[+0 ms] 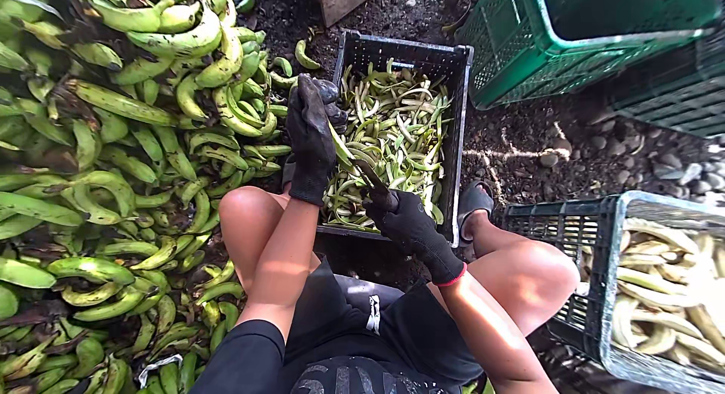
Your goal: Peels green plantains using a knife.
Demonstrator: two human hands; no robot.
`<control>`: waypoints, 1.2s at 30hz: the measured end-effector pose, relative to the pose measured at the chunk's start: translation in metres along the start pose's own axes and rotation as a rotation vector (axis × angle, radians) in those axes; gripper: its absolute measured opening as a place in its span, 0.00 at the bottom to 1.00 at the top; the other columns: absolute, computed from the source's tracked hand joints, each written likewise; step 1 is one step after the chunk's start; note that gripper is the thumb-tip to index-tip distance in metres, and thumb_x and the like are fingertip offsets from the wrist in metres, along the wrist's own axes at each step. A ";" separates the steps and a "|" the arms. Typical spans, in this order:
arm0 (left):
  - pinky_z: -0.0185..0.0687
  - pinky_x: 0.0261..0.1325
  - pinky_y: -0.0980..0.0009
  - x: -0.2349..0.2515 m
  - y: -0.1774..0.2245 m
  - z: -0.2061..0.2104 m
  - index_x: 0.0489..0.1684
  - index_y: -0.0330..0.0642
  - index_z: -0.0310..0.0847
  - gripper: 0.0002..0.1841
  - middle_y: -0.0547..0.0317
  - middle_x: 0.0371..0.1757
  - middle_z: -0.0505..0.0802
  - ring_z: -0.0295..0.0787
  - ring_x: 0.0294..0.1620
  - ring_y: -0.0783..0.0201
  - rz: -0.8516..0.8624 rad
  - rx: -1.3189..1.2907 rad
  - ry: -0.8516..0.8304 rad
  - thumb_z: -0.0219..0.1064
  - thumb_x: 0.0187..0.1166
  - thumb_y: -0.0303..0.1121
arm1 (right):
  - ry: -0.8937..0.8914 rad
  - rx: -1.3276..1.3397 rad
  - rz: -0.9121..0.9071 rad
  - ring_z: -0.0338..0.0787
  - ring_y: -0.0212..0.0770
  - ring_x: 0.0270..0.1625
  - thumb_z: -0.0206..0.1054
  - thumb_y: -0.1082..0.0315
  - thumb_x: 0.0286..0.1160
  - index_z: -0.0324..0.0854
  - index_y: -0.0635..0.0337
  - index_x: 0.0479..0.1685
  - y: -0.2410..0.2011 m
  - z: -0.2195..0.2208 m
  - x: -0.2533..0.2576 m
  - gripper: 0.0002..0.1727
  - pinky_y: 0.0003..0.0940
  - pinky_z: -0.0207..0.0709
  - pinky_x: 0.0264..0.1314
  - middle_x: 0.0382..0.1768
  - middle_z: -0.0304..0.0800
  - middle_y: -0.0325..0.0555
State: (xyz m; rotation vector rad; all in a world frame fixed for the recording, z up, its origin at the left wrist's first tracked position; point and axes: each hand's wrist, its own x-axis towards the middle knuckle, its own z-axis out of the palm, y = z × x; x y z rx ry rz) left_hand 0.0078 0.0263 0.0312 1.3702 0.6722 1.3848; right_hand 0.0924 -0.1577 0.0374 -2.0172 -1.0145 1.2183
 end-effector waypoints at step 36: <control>0.84 0.29 0.71 -0.037 -0.016 0.034 0.25 0.55 0.81 0.37 0.68 0.15 0.83 0.83 0.18 0.70 -0.602 -0.839 -0.164 0.25 0.90 0.60 | 0.105 -0.370 0.156 0.91 0.60 0.57 0.65 0.51 0.83 0.86 0.60 0.46 -0.029 -0.010 0.053 0.18 0.63 0.81 0.53 0.48 0.91 0.59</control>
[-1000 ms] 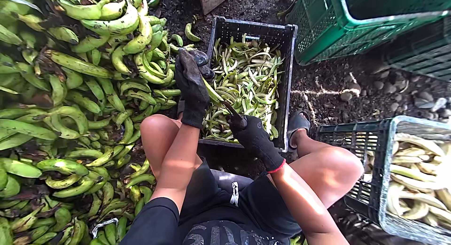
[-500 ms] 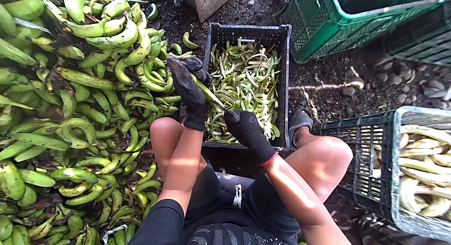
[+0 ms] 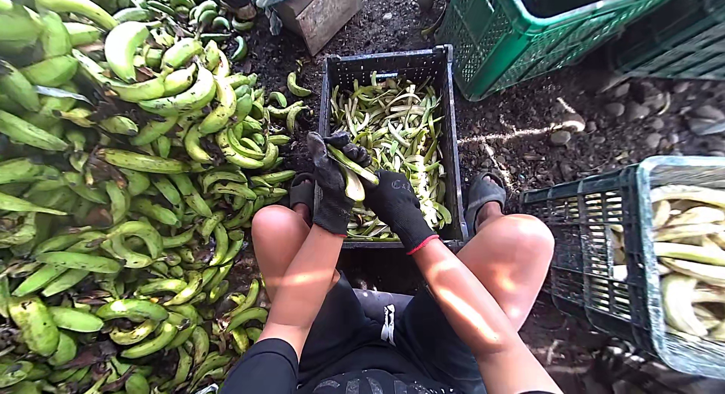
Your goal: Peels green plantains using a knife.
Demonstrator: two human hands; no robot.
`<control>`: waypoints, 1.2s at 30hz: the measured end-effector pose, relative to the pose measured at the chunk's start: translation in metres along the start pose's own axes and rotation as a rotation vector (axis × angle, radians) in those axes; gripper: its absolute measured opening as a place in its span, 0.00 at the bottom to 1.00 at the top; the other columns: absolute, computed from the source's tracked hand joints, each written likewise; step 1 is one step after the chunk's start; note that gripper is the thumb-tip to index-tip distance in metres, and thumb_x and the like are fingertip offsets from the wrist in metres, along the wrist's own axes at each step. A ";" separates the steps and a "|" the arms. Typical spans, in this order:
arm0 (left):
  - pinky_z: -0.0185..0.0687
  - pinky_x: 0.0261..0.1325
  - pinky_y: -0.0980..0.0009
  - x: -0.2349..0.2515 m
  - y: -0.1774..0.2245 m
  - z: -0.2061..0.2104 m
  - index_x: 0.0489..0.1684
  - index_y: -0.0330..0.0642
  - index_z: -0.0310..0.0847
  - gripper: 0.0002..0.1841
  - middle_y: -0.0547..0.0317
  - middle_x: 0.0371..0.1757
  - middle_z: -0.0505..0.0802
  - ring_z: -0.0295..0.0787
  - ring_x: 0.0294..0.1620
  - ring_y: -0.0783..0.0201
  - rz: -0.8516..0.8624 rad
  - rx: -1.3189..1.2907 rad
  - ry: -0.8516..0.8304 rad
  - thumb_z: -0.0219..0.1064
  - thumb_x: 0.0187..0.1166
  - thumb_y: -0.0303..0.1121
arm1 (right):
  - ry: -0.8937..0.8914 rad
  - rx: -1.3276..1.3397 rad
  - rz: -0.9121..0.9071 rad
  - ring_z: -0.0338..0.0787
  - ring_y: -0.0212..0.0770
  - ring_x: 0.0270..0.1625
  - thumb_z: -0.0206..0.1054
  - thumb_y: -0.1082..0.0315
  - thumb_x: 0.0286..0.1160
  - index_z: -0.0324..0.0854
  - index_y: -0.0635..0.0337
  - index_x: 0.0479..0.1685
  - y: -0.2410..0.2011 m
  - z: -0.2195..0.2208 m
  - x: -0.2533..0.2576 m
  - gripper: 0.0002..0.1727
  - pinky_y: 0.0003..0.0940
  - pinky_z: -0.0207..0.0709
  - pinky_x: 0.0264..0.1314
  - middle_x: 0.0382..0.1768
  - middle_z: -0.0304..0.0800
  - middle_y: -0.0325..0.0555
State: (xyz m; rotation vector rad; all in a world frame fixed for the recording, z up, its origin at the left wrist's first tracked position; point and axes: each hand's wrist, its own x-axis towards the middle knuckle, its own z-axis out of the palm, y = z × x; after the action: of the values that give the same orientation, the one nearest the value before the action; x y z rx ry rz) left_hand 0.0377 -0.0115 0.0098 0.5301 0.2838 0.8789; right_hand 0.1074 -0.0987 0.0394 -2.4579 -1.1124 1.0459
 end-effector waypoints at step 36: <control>0.86 0.56 0.67 -0.016 -0.029 -0.018 0.75 0.39 0.69 0.19 0.59 0.56 0.88 0.86 0.53 0.70 -0.127 0.608 -0.342 0.56 0.89 0.35 | 0.543 0.504 -0.629 0.89 0.44 0.67 0.80 0.62 0.68 0.81 0.61 0.75 0.051 -0.015 -0.021 0.32 0.43 0.78 0.76 0.65 0.92 0.51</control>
State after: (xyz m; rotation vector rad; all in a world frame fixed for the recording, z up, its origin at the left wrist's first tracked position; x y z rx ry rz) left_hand 0.0390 -0.0336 -0.0206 1.1996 0.2657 0.5547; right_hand 0.1367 -0.1482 0.0361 -1.6619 -1.1339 0.3648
